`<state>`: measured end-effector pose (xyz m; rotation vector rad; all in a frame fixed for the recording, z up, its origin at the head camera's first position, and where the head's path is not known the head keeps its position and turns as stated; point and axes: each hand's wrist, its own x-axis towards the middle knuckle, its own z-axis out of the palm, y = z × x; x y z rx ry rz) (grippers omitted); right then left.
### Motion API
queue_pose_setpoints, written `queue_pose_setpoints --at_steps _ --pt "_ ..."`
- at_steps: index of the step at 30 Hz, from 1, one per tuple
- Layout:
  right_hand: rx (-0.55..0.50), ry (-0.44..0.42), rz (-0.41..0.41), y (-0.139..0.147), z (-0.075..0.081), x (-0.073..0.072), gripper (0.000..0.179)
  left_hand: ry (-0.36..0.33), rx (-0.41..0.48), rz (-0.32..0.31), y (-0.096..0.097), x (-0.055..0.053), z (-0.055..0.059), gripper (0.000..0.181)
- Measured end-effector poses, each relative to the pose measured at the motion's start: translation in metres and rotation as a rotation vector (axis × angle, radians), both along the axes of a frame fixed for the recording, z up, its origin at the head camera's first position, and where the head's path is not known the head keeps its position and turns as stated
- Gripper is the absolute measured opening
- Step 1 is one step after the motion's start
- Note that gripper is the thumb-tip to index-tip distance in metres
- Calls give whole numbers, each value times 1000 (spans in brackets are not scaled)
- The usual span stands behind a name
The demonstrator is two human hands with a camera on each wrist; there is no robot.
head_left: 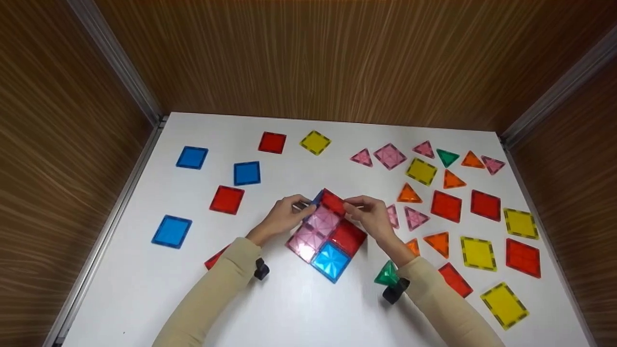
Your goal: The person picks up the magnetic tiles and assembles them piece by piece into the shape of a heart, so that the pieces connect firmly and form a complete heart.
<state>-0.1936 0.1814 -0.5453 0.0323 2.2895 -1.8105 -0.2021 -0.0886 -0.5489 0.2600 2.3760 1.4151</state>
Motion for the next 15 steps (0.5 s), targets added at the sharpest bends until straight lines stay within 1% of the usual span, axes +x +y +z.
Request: queue_pose_setpoints --at_steps 2,5,9,12,15 --pt "4 -7 -20 0 1 2 27 4 5 -1 2 -5 2 48" --pt "5 -15 -41 0 0 3 25 32 28 -6 6 -14 5 49" --pt "4 -20 -52 0 -1 2 25 53 67 -39 13 -25 6 50" --pt "0 -23 -51 -1 -1 2 24 53 90 -65 16 -29 5 49" --pt "-8 -19 -43 -2 -1 0 22 63 112 -60 16 -28 2 46"
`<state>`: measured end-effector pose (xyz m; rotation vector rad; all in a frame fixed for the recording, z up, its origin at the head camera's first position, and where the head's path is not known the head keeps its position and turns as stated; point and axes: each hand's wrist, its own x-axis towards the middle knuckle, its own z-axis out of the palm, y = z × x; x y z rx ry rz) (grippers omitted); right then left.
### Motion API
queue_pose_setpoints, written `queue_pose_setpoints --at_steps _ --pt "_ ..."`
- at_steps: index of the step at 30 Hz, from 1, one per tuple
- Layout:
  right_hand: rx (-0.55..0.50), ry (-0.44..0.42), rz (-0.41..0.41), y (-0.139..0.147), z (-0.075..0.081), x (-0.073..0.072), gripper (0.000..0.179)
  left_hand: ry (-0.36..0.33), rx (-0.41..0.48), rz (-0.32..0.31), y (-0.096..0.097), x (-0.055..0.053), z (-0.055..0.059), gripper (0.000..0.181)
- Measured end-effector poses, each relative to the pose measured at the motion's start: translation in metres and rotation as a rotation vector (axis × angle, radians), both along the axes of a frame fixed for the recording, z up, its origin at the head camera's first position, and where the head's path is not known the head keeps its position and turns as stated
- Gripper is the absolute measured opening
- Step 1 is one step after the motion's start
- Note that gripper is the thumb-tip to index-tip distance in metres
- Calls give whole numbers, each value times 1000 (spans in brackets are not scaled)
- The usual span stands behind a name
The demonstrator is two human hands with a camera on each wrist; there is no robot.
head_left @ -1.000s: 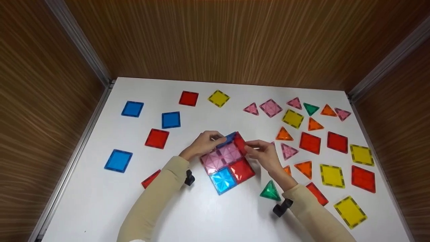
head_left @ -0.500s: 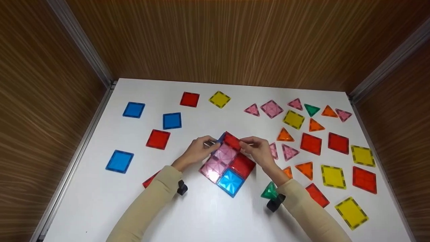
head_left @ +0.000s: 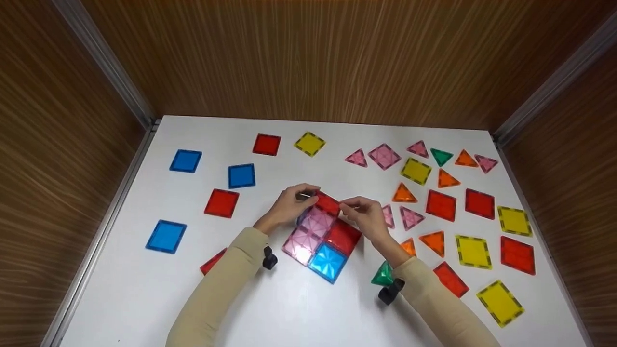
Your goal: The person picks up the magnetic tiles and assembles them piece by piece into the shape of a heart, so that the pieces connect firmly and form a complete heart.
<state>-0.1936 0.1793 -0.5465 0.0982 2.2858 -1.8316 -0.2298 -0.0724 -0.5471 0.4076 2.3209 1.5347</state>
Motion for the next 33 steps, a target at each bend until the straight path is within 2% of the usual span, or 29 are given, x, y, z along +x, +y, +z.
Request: queue_pose_setpoints --at_steps 9,16,20,23,27,33 --pt "-17 94 88 -26 -1 -13 24 8 50 139 -25 16 -6 48" --pt "6 113 179 -43 -3 -28 24 65 92 278 -37 32 -11 45" --pt "9 130 237 -42 -2 -40 31 91 91 306 -39 36 -13 45" --pt "32 146 239 -38 0 -53 36 91 91 309 -38 37 -13 46" --pt "159 180 221 -34 1 -79 37 84 103 322 -37 36 -14 45" --pt "504 241 291 -37 1 -116 41 106 112 323 -37 39 -15 43"
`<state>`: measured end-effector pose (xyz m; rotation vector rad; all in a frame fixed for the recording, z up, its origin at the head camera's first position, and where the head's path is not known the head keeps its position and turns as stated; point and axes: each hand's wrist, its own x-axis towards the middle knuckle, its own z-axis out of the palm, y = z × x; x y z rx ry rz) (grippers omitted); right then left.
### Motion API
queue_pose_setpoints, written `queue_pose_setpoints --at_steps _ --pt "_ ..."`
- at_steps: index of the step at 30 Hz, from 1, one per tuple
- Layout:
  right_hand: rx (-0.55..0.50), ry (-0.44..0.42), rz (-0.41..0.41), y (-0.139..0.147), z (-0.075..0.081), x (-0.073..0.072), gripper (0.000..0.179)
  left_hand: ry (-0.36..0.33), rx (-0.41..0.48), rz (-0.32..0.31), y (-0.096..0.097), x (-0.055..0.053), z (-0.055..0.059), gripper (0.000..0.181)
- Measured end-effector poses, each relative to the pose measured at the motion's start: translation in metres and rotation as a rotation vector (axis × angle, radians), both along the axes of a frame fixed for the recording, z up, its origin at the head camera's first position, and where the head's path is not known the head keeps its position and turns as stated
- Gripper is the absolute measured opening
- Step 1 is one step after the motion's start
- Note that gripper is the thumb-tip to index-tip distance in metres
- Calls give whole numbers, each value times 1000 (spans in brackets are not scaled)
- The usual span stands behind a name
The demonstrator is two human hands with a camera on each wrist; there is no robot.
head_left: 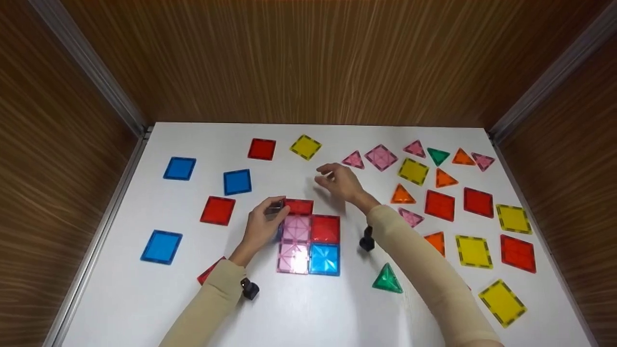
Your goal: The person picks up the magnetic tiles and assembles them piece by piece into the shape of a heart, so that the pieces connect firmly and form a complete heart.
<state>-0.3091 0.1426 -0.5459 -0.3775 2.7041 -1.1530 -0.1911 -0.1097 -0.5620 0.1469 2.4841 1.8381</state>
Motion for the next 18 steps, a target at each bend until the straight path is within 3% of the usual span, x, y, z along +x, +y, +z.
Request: queue_pose_setpoints --at_steps 7,18 --pt "347 104 128 -14 -3 -31 47 0 -22 1 0 0 0 45" --pt "565 122 194 -37 -13 -56 56 -61 -30 6 -1 0 3 47"
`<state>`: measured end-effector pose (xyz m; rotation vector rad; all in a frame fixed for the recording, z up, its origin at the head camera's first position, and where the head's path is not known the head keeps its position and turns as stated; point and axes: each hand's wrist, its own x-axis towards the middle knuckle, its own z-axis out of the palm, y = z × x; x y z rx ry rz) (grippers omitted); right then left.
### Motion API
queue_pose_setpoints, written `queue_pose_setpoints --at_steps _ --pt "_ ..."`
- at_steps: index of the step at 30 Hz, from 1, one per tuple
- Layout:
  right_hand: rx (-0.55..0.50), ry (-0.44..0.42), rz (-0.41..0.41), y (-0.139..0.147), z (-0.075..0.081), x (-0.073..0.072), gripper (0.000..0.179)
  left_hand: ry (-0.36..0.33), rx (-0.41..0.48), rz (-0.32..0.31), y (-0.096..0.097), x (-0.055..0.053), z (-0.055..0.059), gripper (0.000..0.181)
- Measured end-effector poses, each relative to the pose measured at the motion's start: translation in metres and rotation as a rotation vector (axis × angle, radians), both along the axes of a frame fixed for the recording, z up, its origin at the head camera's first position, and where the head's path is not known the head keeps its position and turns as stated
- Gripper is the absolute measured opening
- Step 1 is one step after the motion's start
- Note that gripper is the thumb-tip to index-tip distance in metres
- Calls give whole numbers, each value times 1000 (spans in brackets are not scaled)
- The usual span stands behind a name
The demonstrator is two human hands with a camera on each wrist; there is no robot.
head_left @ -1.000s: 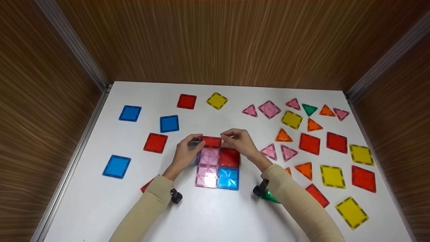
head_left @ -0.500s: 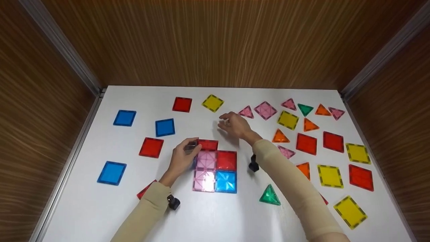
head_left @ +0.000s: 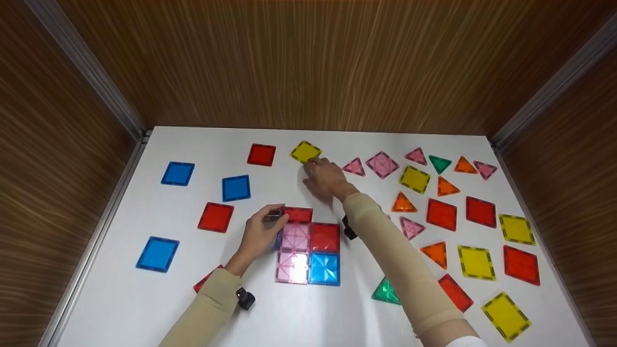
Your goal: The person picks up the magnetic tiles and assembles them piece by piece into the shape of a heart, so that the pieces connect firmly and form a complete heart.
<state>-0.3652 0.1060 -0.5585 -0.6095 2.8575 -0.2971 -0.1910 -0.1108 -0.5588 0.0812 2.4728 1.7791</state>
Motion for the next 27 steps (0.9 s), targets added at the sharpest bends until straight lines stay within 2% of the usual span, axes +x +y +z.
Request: queue_pose_setpoints --at_steps 3,7,11,21,24,27 --pt "23 21 -2 3 -1 2 56 4 -4 -15 1 1 1 47" --pt "-17 40 -1 13 1 10 55 21 5 -23 1 1 1 46" --pt "-58 71 17 27 0 24 51 29 10 -32 2 1 -1 46" --pt "-58 165 126 48 -3 64 45 75 21 -20 -1 1 -7 43" --pt "-55 173 148 48 -1 68 45 73 24 -12 -2 0 -8 44" --pt "-78 140 138 47 1 67 45 70 32 -9 -2 0 -9 45"
